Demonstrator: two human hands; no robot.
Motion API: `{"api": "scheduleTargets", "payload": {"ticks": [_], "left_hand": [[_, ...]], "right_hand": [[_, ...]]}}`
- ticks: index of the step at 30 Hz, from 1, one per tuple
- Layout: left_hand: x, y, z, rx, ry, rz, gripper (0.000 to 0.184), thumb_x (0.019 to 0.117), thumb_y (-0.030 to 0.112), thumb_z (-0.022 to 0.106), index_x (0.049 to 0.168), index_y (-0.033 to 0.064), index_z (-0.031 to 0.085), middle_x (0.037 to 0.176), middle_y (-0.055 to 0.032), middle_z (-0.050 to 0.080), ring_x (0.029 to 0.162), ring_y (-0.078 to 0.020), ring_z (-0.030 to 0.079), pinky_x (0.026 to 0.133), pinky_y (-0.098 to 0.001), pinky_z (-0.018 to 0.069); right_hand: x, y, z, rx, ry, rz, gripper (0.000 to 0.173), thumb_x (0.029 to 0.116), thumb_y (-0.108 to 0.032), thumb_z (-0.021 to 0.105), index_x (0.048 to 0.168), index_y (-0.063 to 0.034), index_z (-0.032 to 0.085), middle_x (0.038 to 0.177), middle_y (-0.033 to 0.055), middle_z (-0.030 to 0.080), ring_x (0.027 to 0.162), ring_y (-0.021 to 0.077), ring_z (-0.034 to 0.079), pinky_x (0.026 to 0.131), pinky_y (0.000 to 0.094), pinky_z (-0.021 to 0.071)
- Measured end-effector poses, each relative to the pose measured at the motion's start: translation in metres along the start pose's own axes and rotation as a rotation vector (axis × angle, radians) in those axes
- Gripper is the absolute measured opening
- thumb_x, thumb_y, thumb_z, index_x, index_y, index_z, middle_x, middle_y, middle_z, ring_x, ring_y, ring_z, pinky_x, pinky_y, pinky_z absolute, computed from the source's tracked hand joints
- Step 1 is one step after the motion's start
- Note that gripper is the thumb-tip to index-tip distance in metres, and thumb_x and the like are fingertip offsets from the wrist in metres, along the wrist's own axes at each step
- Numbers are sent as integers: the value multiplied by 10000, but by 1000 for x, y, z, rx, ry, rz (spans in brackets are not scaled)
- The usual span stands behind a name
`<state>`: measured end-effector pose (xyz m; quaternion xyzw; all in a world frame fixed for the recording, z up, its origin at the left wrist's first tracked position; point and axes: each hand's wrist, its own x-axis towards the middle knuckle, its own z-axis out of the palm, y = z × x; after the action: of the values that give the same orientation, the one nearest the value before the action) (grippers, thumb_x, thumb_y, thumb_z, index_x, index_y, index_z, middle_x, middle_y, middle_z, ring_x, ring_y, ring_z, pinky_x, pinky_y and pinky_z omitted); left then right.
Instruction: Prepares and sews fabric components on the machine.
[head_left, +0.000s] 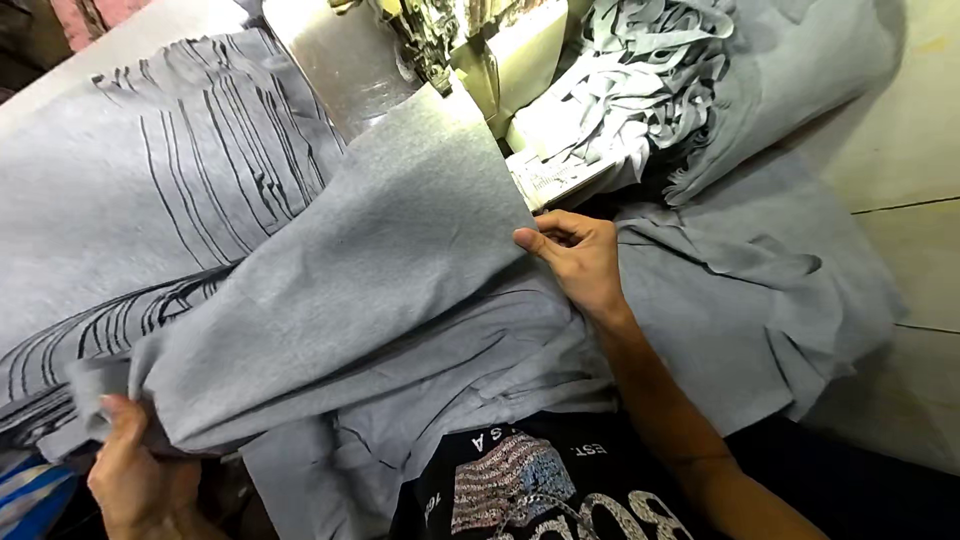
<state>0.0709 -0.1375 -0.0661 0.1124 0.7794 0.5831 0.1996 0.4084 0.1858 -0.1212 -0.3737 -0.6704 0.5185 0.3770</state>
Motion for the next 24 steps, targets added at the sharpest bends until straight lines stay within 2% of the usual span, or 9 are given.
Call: {"api": "scheduleTargets", "payload": {"ticks": [2, 3, 4, 5, 7, 8, 10, 19, 24], "left_hand": [[-6, 2, 6, 41, -59, -36, 328, 1045, 345, 523, 1292, 131, 542, 1073, 106, 724, 1004, -8, 693, 918, -235, 578], [-6, 1, 8, 61, -60, -30, 391, 986, 337, 630, 1285, 106, 533, 1046, 95, 724, 971, -18, 701, 894, -240, 591], [-6, -1, 12, 71, -20, 6, 433, 962, 292, 672, 1302, 76, 515, 1054, 79, 718, 971, -29, 701, 900, -248, 592], [-4, -3, 17, 64, 67, 69, 428, 979, 212, 649, 1335, 44, 481, 1088, 56, 700, 994, -36, 691, 929, -256, 580], [2, -10, 25, 16, 290, 223, 513, 1018, 105, 597, 1451, -34, 358, 1246, -54, 632, 1126, -99, 647, 1027, -316, 533], [7, -13, 28, 4, 379, 274, 542, 1034, 96, 576, 1482, -57, 313, 1312, -104, 599, 1182, -127, 628, 1062, -332, 515], [14, -17, 36, 17, 482, 283, 528, 1058, 126, 544, 1484, -73, 306, 1338, -130, 575, 1206, -120, 609, 1067, -312, 498], [25, -17, 44, -78, 375, 227, 406, 1073, 121, 489, 1436, -26, 380, 1243, -59, 638, 1142, -108, 649, 1036, -322, 527], [31, -6, 43, -67, 345, 247, 440, 1074, 161, 501, 1457, -2, 359, 1253, -46, 638, 1145, -109, 652, 1039, -328, 530]], "right_hand": [[0, 3, 0, 9, 0, 5, 126, 930, -185, 772, 969, -66, 753, 744, -29, 679, 535, 18, 517, 483, 170, 432], [-1, 5, 0, 16, 6, 5, 128, 929, -183, 772, 973, -64, 757, 755, -30, 688, 547, 15, 524, 497, 171, 439], [-1, 6, 1, 14, 13, 0, 127, 928, -181, 770, 971, -63, 756, 762, -33, 688, 562, 12, 530, 510, 171, 445], [-2, 6, 1, 6, 19, -8, 121, 929, -175, 767, 970, -62, 756, 779, -30, 695, 583, 12, 551, 529, 172, 466], [-2, 9, 1, -8, 28, -16, 113, 924, -163, 768, 969, -60, 760, 813, -26, 709, 620, 12, 586, 563, 173, 501], [-2, 9, 2, -1, 32, -15, 109, 920, -155, 770, 966, -57, 763, 820, -24, 709, 625, 10, 582, 569, 172, 497], [-3, 11, 4, 13, 42, -18, 98, 915, -145, 766, 946, -52, 760, 810, -30, 701, 617, -5, 559, 563, 158, 475], [0, 20, 7, 35, 56, -72, 145, 926, -186, 759, 903, -43, 758, 795, -38, 694, 666, -24, 572, 611, 142, 482], [4, 18, 8, 30, 58, -74, 150, 927, -194, 758, 908, -46, 759, 784, -46, 682, 658, -32, 558, 605, 135, 471]]}}
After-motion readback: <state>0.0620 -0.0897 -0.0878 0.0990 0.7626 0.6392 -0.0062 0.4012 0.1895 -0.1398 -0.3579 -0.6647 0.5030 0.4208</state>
